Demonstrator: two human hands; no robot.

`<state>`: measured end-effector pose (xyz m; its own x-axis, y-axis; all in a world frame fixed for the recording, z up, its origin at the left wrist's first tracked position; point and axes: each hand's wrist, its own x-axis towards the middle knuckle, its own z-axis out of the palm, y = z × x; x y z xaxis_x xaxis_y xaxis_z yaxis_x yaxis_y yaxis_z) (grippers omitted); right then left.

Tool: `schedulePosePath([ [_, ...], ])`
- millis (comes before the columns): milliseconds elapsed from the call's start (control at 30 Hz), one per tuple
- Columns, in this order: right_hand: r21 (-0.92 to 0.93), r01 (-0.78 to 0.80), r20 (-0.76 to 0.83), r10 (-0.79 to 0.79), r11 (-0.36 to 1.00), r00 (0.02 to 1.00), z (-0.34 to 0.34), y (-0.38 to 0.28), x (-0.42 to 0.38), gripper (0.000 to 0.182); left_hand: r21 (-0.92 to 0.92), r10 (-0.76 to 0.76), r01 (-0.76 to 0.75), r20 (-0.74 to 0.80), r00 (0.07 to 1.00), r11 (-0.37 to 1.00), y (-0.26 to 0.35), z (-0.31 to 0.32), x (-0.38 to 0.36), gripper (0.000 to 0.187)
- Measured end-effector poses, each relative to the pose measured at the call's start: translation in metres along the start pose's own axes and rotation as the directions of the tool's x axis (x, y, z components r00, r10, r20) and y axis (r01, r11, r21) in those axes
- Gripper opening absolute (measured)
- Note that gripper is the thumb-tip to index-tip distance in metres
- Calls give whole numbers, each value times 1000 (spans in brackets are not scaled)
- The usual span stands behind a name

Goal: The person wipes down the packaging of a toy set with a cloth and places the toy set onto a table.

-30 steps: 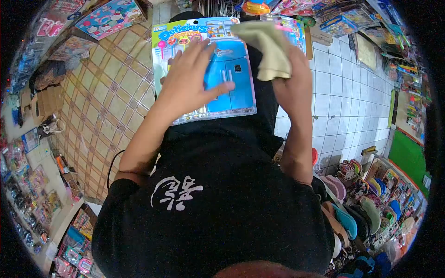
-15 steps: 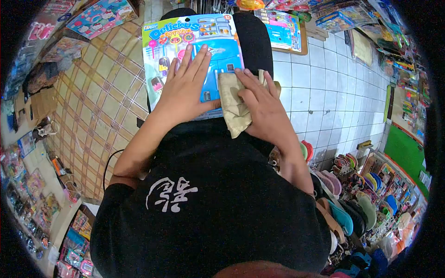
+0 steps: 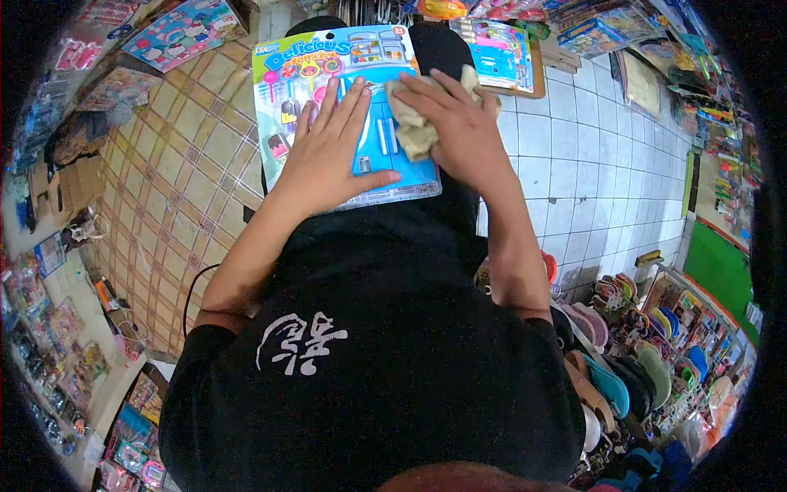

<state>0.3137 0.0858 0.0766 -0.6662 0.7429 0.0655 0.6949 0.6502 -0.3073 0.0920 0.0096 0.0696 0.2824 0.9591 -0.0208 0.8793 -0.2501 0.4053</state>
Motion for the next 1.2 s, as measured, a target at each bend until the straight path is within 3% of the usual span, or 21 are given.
schedulePosePath([
  [100,-33,26,-57,-28,999,998,6,4,7,64,0,6,-6,3,1000,1000,2,0,0,115],
  [300,131,-21,195,-5,991,981,-35,-10,-32,74,-18,-8,8,5,1000,1000,-2,1,1,116],
  [400,98,4,266,-30,995,963,-51,-21,-49,72,-20,-5,5,3,1000,1000,-1,1,1,119],
  [533,-14,-60,145,62,998,987,-37,-29,-41,74,-19,-4,5,7,1000,1000,-1,-1,2,122],
  [633,-31,-47,52,48,998,997,-13,-8,-21,64,-39,-7,7,5,1000,999,-2,1,2,122],
  [767,54,-23,-41,25,998,999,7,15,14,57,-15,-23,23,19,1000,1000,-2,1,2,123],
  [900,126,-115,-61,123,985,991,13,18,35,70,0,-41,41,32,999,999,0,0,4,123],
  [1000,99,-46,-89,54,994,995,20,20,20,69,-9,-34,35,31,999,999,-1,2,3,122],
  [1133,132,-72,42,67,989,997,-3,0,-16,76,-40,-11,12,11,1000,999,-5,1,2,112],
  [1200,139,-88,104,74,986,992,-17,-7,-34,78,-116,67,-67,-3,998,991,-16,-6,4,97],
])
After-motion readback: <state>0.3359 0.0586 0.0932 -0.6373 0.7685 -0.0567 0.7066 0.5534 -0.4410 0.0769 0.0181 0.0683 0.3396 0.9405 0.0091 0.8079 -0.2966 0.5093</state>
